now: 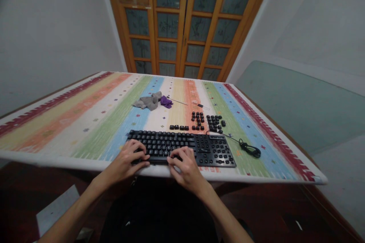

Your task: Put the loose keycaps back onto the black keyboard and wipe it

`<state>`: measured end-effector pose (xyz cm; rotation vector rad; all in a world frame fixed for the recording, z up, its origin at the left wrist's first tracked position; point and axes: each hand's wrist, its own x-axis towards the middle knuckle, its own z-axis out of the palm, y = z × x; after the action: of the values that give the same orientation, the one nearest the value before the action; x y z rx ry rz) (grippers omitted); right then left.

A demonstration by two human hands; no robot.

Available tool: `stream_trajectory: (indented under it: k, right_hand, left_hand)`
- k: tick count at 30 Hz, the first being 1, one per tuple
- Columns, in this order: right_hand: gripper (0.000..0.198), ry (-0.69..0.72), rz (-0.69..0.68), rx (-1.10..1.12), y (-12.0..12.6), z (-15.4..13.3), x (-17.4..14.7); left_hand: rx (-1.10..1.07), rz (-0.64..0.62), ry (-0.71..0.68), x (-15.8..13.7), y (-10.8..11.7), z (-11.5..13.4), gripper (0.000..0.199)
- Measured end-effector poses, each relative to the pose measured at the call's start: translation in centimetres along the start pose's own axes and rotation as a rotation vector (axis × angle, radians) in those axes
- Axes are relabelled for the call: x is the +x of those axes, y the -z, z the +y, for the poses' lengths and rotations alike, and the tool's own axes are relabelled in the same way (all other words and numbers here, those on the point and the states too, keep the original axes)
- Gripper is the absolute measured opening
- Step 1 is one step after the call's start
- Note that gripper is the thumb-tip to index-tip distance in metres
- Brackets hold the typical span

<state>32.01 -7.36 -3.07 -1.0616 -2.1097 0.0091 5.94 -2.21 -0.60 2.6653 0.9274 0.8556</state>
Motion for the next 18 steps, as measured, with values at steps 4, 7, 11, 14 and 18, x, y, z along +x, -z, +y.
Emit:
stream_trajectory:
  k: [4,7,11,14,18]
  right_hand:
    - [0.024,0.000,0.015,-0.027,0.0,0.1,-0.1]
    - [0.026,-0.019,0.046,-0.016,-0.1,0.2,0.0]
    - [0.021,-0.055,0.082,0.025,-0.2,0.2,0.2]
    - [0.019,-0.071,0.085,0.035,-0.2,0.2,0.3]
    - [0.020,-0.053,0.085,0.009,-0.2,0.0,0.5]
  left_hand:
    - [0.028,0.002,-0.014,0.0,0.0,-0.2,0.010]
    - [0.052,0.024,-0.062,0.0,0.0,-0.4,0.015]
    - [0.064,0.064,-0.109,-0.1,-0.2,-0.8,0.019]
    - [0.057,0.075,-0.111,-0.2,-0.3,-1.1,0.020]
    - [0.038,0.081,-0.094,-0.2,-0.2,-1.2,0.019]
